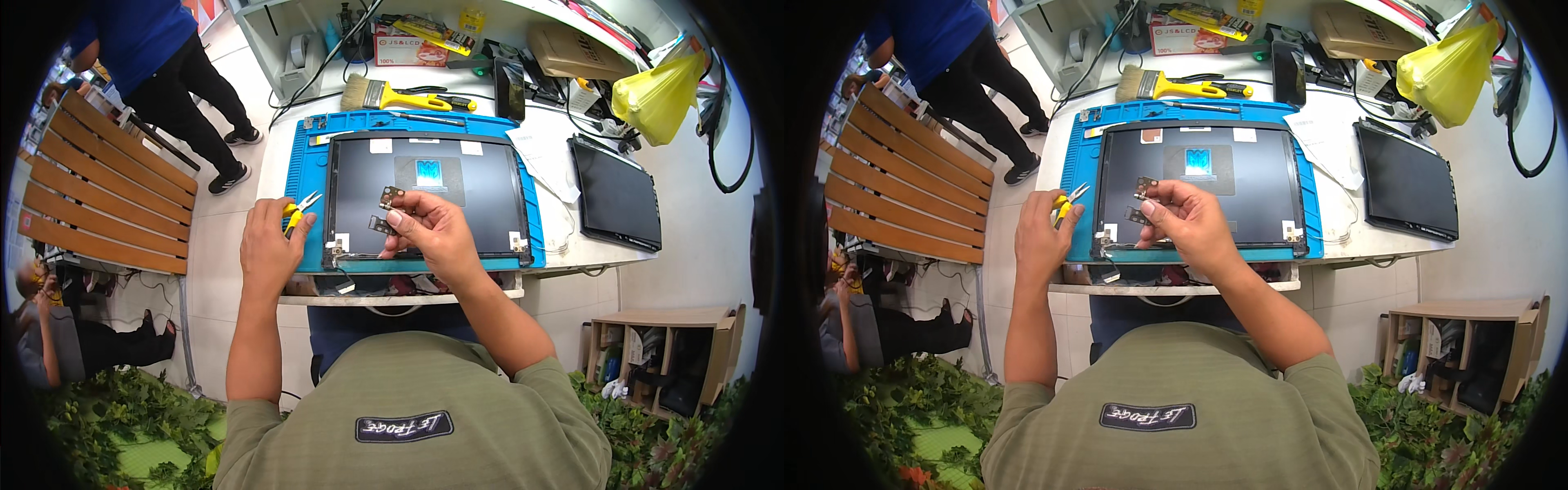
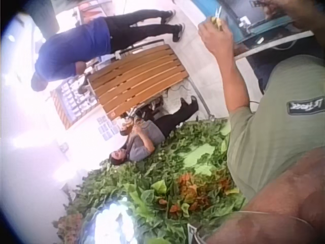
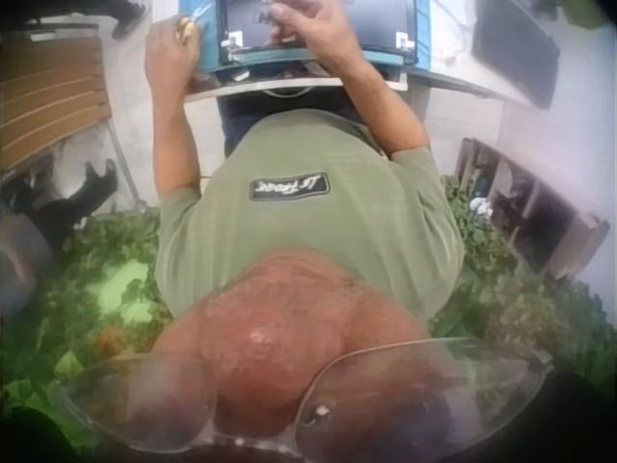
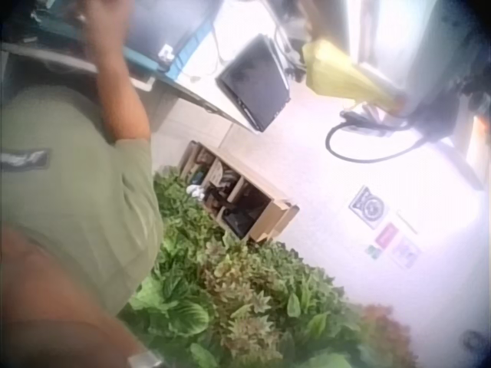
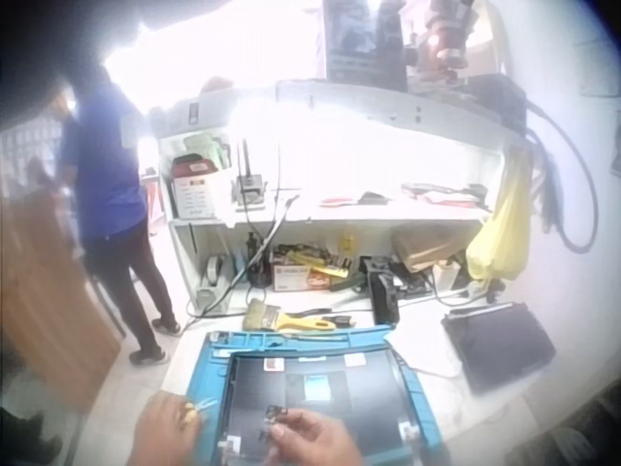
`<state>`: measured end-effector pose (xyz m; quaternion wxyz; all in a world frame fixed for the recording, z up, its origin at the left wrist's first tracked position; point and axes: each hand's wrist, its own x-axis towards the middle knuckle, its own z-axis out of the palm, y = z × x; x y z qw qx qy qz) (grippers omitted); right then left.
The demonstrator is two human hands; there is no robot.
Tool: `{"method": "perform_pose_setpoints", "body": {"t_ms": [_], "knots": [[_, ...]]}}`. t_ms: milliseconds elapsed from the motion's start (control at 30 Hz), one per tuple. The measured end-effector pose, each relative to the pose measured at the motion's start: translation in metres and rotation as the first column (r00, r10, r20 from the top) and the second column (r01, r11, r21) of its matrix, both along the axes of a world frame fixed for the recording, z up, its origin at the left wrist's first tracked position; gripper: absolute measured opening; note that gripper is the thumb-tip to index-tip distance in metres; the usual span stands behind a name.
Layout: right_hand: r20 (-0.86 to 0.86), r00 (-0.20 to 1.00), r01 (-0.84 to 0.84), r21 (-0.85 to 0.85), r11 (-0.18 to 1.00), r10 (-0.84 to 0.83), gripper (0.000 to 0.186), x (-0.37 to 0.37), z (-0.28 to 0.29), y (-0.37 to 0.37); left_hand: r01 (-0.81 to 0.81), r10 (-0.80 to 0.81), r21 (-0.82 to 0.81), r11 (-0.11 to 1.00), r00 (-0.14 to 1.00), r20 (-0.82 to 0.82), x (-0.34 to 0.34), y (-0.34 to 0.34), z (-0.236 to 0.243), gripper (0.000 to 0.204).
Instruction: The person repairs a laptop by handling a small electronic component and using pliers to work on it over the laptop body.
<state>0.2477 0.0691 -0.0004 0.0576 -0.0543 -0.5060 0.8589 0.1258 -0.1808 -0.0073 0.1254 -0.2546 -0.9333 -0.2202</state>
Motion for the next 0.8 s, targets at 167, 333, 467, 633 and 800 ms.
{"method": "perform_pose_setpoints", "body": {"t_ms": [167, 333, 467, 633, 800], "knots": [[-0.038, 0.999, -0.025, 0.0, 1.0, 0.025, 0.034, -0.004, 0.0, 0.001, 0.047, -0.063, -0.08, 0.996, 0.975, -0.212, -0.011, -0.006, -0.013, 0.049], [-0.136, 0.984, 0.112, -0.051, 0.992, -0.118, 0.029, -0.009, -0.01, -0.008, 0.184, -0.365, 0.564, 0.805, 0.903, 0.227, 0.017, 0.024, 0.023, 0.038], [-0.184, 0.964, 0.17, -0.122, 0.978, -0.19, 0.03, -0.015, -0.012, -0.024, 0.024, -0.586, 0.85, 0.527, 0.735, 0.343, 0.036, 0.058, 0.013, 0.021], [-0.258, 0.954, 0.256, 0.436, 0.863, -0.153, 0.017, -0.006, 0.005, -0.004, -0.139, -0.584, 0.864, 0.483, 0.684, 0.436, 0.032, 0.063, 0.029, 0.01], [-0.172, 0.982, 0.181, 0.773, 0.608, -0.074, 0.019, 0.001, 0.029, 0.02, -0.026, -0.466, 0.746, 0.665, 0.766, 0.442, 0.039, 0.065, 0.039, 0.012]]}}
